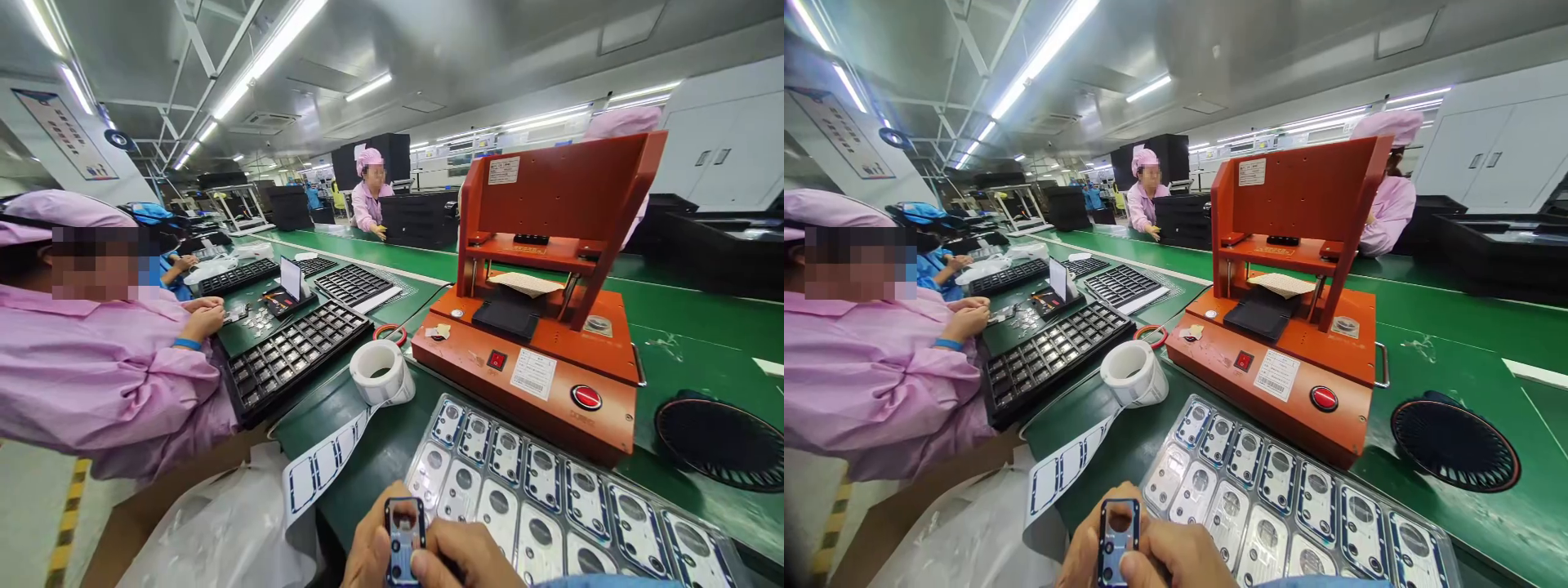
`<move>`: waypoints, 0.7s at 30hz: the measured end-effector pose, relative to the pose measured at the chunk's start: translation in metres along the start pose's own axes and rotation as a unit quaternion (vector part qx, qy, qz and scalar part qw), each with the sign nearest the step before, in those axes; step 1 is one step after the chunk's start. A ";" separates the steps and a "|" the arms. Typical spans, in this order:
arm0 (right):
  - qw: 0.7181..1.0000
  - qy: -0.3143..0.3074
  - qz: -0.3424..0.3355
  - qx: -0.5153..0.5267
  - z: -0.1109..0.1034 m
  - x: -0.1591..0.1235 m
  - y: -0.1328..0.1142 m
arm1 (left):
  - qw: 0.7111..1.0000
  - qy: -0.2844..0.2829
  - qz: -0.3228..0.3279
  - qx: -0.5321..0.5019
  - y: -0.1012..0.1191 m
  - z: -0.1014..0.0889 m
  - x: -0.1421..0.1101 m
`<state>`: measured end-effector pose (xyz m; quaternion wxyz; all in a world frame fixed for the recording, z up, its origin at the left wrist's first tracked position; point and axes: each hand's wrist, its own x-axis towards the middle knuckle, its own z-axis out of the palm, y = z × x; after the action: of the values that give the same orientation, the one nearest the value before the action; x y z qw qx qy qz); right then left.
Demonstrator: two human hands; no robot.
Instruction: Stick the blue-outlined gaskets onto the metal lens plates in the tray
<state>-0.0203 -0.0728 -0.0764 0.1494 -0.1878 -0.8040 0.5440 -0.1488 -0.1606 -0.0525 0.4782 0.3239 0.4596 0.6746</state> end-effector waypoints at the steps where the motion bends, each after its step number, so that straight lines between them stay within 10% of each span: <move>1: 1.000 0.001 -0.001 0.008 0.000 0.000 -0.001 | 0.999 -0.022 0.016 0.021 0.001 0.000 0.001; 21: 0.998 0.050 0.003 -0.038 -0.005 0.002 -0.025 | 0.993 0.004 0.072 0.099 0.003 0.005 0.011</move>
<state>-0.0233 -0.0761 -0.0517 0.1802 -0.2225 -0.8151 0.5035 -0.1489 -0.1487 -0.0483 0.3921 0.3987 0.5017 0.6599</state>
